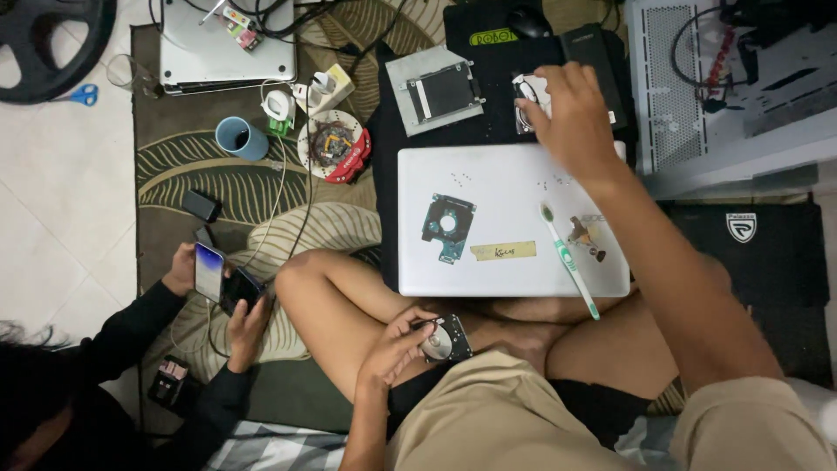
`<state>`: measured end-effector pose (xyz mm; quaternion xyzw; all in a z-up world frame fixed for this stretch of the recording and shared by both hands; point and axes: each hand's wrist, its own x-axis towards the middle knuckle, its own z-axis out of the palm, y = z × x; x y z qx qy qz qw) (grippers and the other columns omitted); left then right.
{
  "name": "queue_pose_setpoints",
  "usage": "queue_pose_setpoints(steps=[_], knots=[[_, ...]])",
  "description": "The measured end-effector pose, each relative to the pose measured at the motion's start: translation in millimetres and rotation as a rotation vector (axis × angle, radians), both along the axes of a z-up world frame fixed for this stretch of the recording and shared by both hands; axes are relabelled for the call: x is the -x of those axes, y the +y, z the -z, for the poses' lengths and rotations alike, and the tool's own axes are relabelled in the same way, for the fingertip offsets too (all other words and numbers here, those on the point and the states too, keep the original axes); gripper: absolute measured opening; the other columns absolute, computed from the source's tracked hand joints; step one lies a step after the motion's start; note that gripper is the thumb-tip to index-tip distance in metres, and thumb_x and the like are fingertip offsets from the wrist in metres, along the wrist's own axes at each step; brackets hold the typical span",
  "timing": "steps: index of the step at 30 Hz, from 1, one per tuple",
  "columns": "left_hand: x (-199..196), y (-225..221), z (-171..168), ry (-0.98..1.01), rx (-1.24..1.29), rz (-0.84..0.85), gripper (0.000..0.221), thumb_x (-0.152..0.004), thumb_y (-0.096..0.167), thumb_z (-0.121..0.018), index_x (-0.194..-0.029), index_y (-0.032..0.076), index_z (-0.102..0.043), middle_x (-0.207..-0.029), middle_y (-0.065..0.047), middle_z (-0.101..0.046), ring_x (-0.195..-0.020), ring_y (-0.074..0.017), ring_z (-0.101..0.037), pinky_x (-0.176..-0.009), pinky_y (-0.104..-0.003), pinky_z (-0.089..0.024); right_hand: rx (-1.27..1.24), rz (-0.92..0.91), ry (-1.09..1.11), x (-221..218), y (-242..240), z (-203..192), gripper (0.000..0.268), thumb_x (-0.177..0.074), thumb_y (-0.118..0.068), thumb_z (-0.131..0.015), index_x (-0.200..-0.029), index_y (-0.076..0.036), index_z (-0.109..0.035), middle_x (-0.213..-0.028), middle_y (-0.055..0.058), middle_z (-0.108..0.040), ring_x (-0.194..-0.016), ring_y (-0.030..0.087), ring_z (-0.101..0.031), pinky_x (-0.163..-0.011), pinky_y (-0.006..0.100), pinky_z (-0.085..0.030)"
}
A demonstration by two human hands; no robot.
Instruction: Disassembling and cleaning a hard drive using a screwdriver and a toothbrush
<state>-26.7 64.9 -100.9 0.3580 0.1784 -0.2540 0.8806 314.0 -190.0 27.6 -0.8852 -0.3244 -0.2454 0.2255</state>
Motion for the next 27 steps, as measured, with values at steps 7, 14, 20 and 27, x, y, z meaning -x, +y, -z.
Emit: queue_pose_setpoints(steps=[7,14,20,27], knots=[[3,-2,-6,0.035,0.054,-0.094,0.019,-0.093,-0.006,-0.066,-0.109,0.001,-0.058,-0.110,-0.014,-0.066,-0.095,-0.0188,-0.065,-0.081,-0.033,-0.057,-0.044,0.181,0.178,159,-26,-36,0.017,-0.097,-0.009,-0.078,-0.108,0.002,-0.071,-0.090,0.013,-0.061,-0.084,0.031,-0.057,-0.078,0.040,-0.047],[3,-16,16,0.047,-0.185,-0.100,0.040,-0.087,0.003,-0.076,-0.124,-0.002,-0.061,-0.107,-0.017,-0.067,-0.084,-0.0253,-0.076,-0.075,-0.039,-0.067,-0.086,0.452,0.239,240,-61,19,0.026,-0.093,-0.025,-0.087,-0.098,-0.008,-0.068,-0.084,0.006,-0.058,-0.075,0.028,-0.061,-0.073,0.037,-0.052],[-1,-24,-38,0.069,-0.179,-0.209,0.032,-0.082,-0.002,-0.078,-0.109,0.002,-0.061,-0.097,-0.011,-0.065,-0.080,-0.0211,-0.073,-0.075,-0.036,-0.067,-0.043,0.436,0.254,246,-61,29,0.020,-0.100,-0.021,-0.080,-0.107,-0.007,-0.067,-0.088,0.007,-0.058,-0.081,0.028,-0.063,-0.076,0.037,-0.054],[-18,-85,-146,0.352,0.078,-0.433,0.042,-0.088,-0.006,-0.069,-0.124,0.006,-0.051,-0.117,-0.007,-0.043,-0.096,-0.0191,-0.064,-0.091,-0.039,-0.061,-0.429,0.315,0.724,272,-57,4,0.019,-0.108,-0.010,-0.055,-0.124,-0.004,-0.050,-0.107,0.016,-0.065,-0.100,0.033,-0.067,-0.094,0.045,-0.051]])
